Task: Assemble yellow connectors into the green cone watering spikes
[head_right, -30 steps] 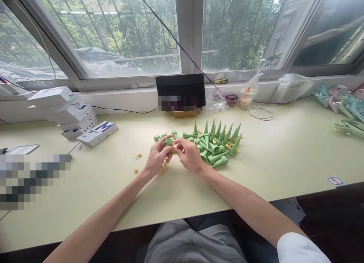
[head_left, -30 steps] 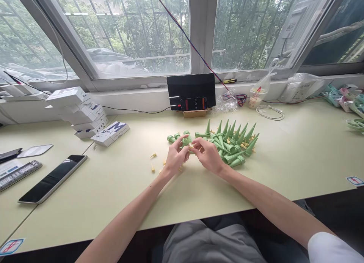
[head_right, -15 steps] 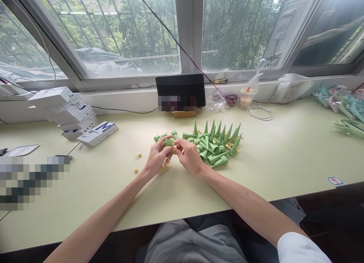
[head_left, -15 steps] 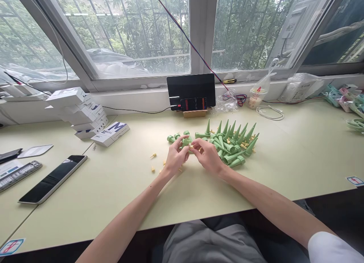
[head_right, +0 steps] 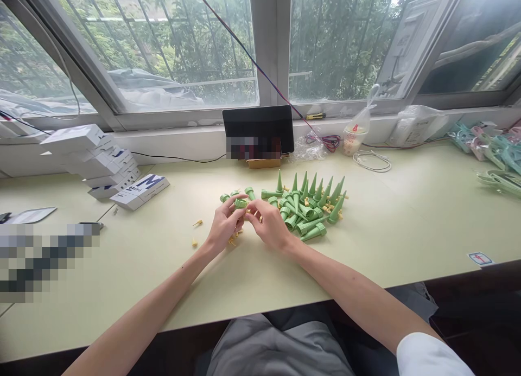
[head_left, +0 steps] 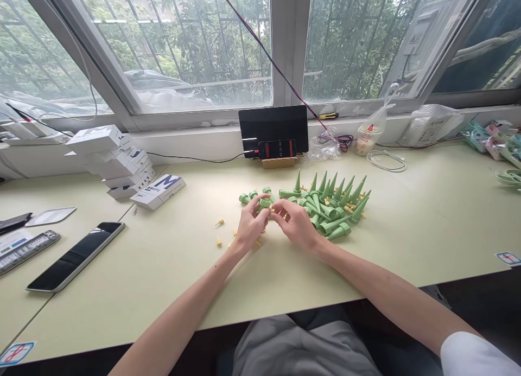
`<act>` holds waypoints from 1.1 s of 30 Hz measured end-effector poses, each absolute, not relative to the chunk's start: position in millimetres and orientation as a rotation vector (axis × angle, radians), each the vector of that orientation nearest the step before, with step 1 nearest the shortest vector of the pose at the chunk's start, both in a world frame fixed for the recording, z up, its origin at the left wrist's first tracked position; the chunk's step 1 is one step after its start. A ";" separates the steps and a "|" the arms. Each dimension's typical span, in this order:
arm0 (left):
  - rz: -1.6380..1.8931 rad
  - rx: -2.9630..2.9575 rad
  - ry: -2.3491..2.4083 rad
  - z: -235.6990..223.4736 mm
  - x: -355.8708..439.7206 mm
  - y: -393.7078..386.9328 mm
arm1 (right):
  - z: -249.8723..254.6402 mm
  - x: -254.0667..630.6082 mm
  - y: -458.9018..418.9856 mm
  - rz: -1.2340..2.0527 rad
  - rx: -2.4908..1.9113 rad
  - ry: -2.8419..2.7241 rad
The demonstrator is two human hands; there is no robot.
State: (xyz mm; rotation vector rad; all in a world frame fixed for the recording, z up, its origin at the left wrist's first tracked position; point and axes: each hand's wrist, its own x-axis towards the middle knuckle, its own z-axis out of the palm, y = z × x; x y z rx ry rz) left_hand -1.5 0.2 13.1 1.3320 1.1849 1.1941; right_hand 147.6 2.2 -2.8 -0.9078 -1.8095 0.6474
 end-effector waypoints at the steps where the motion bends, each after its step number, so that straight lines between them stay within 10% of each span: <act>1: 1.196 1.331 1.184 12.9 -1.6 0.2 | -2.5 147.6 2.1 0.650 -0.909 -1.811; 33: 1.183 1.333 1.100 9.4 -1.8 1.1 | -12.4 149.2 9.1 0.589 -0.934 -1.875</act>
